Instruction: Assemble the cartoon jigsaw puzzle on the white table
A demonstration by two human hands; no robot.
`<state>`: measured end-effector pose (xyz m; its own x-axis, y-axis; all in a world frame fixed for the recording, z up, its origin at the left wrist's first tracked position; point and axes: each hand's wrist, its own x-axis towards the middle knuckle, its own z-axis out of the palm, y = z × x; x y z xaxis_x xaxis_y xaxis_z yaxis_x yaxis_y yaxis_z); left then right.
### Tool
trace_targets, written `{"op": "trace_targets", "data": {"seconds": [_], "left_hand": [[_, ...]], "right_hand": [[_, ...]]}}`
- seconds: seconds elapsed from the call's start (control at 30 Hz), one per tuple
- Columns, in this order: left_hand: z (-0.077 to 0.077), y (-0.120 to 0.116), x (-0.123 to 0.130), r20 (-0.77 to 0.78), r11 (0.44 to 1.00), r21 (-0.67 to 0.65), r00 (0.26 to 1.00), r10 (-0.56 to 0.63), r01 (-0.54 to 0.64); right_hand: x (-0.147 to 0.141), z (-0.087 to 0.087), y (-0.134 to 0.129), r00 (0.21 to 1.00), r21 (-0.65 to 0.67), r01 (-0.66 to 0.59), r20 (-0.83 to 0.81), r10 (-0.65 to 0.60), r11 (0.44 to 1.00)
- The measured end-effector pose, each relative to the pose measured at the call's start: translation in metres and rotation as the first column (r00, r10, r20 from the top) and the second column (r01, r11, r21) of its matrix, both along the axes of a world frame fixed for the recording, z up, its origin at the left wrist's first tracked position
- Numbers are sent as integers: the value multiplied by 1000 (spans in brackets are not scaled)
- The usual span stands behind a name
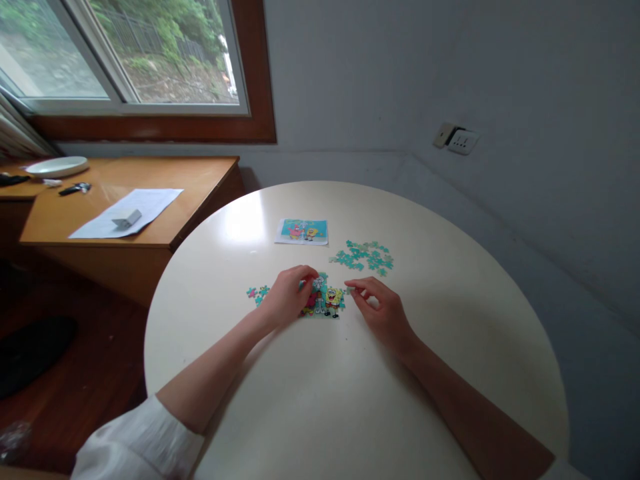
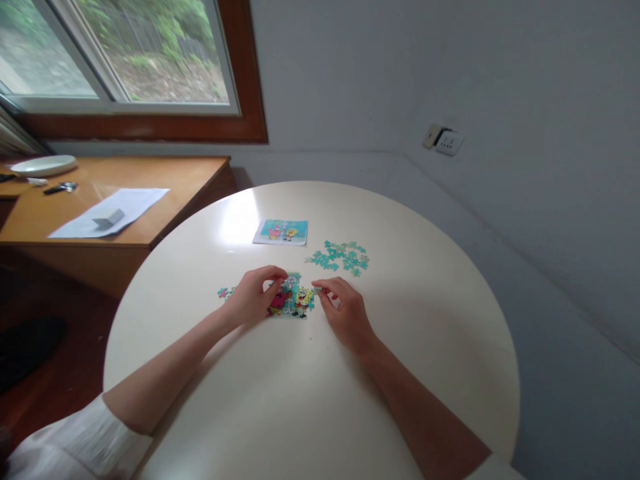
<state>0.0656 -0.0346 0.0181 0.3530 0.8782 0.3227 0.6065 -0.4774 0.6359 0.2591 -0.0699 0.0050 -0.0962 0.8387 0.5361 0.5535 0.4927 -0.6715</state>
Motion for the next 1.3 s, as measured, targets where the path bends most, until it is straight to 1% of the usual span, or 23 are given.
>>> {"op": "trace_targets", "data": {"seconds": [0.23, 0.77, 1.03, 1.3], "left_hand": [[2, 0, 0, -6, 1000, 3, 1000, -7, 7], [1, 0, 0, 16, 1000, -12, 1000, -11, 11], [0, 0, 0, 10, 1000, -2, 1000, -13, 13], [0, 1, -1, 11, 1000, 3, 1000, -17, 17]], "right_hand": [[0, 2, 0, 1000, 6, -17, -5, 17, 1000], [0, 1, 0, 1000, -50, 19, -6, -20, 999], [0, 2, -1, 1000, -26, -17, -4, 17, 1000], [0, 2, -1, 1000, -21, -6, 5, 6, 1000]]}}
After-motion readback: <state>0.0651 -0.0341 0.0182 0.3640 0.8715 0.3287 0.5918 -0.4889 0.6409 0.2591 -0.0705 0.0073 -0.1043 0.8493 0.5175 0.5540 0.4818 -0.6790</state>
